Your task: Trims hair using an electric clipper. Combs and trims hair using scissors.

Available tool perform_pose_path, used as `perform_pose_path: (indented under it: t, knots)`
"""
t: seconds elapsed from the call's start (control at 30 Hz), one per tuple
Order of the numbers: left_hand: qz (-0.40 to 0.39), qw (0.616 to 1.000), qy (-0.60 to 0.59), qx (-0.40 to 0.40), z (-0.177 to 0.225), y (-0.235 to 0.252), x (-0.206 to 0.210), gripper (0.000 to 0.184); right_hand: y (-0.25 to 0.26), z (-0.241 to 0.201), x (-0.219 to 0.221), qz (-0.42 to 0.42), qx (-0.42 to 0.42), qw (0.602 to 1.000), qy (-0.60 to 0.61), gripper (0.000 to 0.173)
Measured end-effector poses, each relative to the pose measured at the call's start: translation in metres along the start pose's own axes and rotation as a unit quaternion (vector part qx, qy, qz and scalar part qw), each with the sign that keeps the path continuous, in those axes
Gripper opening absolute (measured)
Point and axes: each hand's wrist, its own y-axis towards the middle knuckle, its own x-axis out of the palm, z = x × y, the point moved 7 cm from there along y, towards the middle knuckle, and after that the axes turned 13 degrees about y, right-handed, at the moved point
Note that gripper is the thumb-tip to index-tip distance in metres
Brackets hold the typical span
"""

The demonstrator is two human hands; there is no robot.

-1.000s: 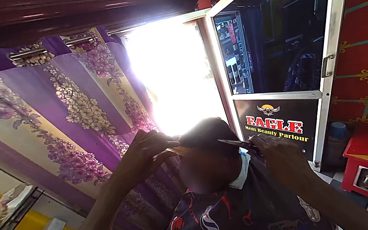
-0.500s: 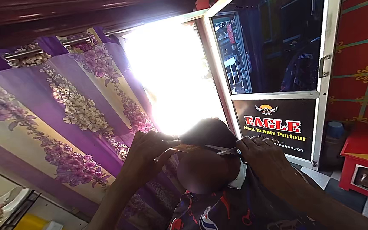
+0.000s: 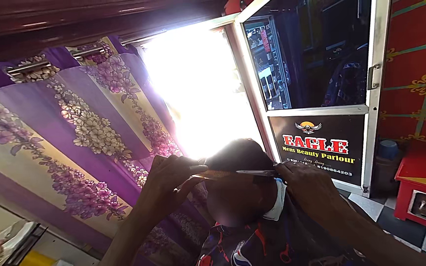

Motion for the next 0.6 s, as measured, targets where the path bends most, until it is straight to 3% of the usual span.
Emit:
perform_pose_path:
  t: [0.13, 0.6]
  knots:
    - [-0.077, 0.996, 0.016, 0.042, -0.011, -0.007, -0.002, 0.025, -0.008, 0.029, -0.007, 0.02, 0.044, 0.998, 0.037, 0.031]
    - [-0.053, 0.996, 0.073, 0.024, 0.011, 0.037, 0.012, 0.029, 0.002, 0.037, 0.0, -0.045, 0.042, 0.997, 0.052, 0.039]
